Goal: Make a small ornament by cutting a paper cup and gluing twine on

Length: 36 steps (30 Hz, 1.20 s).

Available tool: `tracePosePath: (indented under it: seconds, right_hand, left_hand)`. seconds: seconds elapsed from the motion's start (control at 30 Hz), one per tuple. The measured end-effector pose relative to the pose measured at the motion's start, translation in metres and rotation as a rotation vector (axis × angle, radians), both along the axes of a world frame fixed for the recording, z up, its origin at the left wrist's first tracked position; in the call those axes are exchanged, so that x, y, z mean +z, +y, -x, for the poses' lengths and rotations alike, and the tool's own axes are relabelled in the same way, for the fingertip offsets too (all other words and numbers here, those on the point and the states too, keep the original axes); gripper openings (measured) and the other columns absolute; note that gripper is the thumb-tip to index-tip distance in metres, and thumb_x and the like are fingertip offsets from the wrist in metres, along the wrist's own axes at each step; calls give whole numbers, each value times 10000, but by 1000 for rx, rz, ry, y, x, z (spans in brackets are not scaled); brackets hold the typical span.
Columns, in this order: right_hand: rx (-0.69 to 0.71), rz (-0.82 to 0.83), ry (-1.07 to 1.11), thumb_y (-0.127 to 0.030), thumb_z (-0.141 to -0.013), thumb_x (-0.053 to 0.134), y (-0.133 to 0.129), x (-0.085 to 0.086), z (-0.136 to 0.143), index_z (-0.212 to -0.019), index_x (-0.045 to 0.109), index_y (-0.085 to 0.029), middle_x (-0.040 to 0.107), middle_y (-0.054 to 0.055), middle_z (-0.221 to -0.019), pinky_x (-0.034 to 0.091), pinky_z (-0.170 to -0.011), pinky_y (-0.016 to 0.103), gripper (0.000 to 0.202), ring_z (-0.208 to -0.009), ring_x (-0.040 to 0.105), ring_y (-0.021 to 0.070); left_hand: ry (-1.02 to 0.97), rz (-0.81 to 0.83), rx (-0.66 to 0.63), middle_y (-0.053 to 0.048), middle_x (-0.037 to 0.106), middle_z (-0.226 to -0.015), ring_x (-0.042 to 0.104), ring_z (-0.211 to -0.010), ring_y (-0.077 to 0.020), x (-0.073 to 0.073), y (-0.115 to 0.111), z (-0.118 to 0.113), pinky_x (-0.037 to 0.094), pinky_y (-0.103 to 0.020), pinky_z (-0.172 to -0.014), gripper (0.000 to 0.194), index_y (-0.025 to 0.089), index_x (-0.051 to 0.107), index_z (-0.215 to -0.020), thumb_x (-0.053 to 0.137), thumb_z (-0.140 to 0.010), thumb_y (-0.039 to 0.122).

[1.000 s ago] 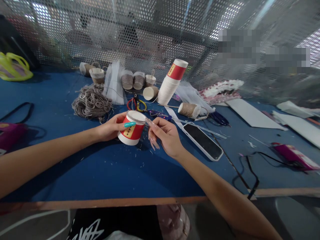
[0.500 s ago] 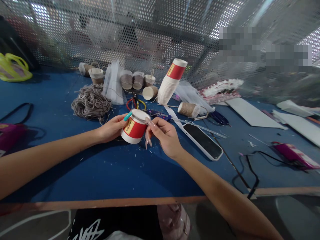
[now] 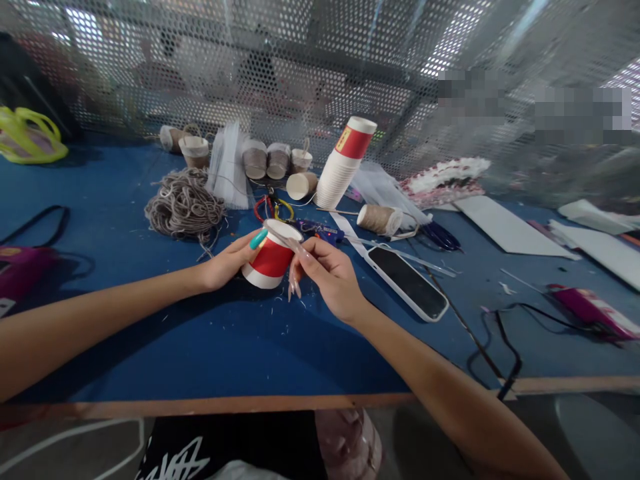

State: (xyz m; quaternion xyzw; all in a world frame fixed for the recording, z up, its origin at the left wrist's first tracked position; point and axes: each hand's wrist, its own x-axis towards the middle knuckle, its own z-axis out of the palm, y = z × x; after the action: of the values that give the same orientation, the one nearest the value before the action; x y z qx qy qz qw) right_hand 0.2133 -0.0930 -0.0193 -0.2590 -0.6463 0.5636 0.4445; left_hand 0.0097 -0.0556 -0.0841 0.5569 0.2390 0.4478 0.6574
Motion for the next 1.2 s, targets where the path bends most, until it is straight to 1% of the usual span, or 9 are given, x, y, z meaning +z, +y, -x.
tracePosePath:
  seconds: [0.13,0.27,0.4,0.53,0.63,0.73,0.87,1.1,1.2]
  right_hand:
    - [-20,11,-23,-498,-858,657,1,0,0,-733,570,-200,597,-45,-628,481,-546,225,334,-547,544,69]
    - [-39,-7,-37,-512,-864,642,1,0,0,-731,564,-205,591,-47,-617,476,-547,230,344,-540,533,70]
    - [-50,-11,-53,-498,-878,632,1,-1,0,-720,564,-206,589,-45,-605,472,-559,234,338,-543,533,72]
    - [-44,6,-56,-504,-873,635,0,-1,1,-705,555,-204,586,-43,-609,471,-559,238,352,-548,538,74]
    - [-33,2,-47,-492,-878,634,0,-3,2,-720,563,-200,589,-41,-618,466,-554,234,340,-555,547,74]
    - [-11,7,-54,-481,-886,627,-2,-3,3,-732,563,-199,600,-37,-634,472,-556,239,328,-564,566,80]
    - [9,3,-63,-493,-881,626,-4,-2,4,-736,559,-201,603,-34,-644,484,-581,244,333,-587,577,86]
    - [-4,-56,-92,-484,-922,569,-5,-2,3,-746,574,-202,609,-28,-665,492,-639,271,332,-607,586,96]
    - [10,-70,-62,-467,-934,558,-5,-2,4,-751,573,-206,610,-31,-662,498,-669,282,319,-612,599,100]
  left_hand:
    - [77,-30,64,-100,657,-1314,592,-1214,-313,13,-5,-1,470,-387,-1030,628,214,615,-1274,749,-757,546]
    - [72,-46,62,-91,668,-1291,581,-1225,-310,19,-7,-3,438,-405,-1069,576,218,637,-1247,773,-755,486]
    - [3,-27,48,-82,694,-1233,626,-1154,-287,13,-7,-4,474,-372,-1006,560,232,648,-1223,768,-753,510]
    - [-6,36,25,-81,740,-1057,685,-983,-260,8,-8,-4,508,-368,-909,538,199,678,-1133,700,-776,601]
    - [-29,42,49,-79,752,-939,694,-878,-250,10,-10,-8,517,-372,-853,529,176,705,-1011,622,-806,657]
    - [-48,23,105,-66,751,-877,694,-846,-248,16,-13,-15,520,-380,-839,525,168,703,-943,600,-812,665]
    - [-66,2,158,-53,751,-872,697,-816,-230,19,-15,-20,531,-364,-815,528,163,676,-933,660,-761,661]
    - [-94,-4,199,-35,756,-882,695,-830,-221,14,-12,-20,535,-337,-798,527,183,687,-942,660,-752,674]
    - [-105,-11,211,-27,751,-863,682,-782,-199,15,-13,-21,527,-313,-762,516,183,685,-912,691,-727,664]
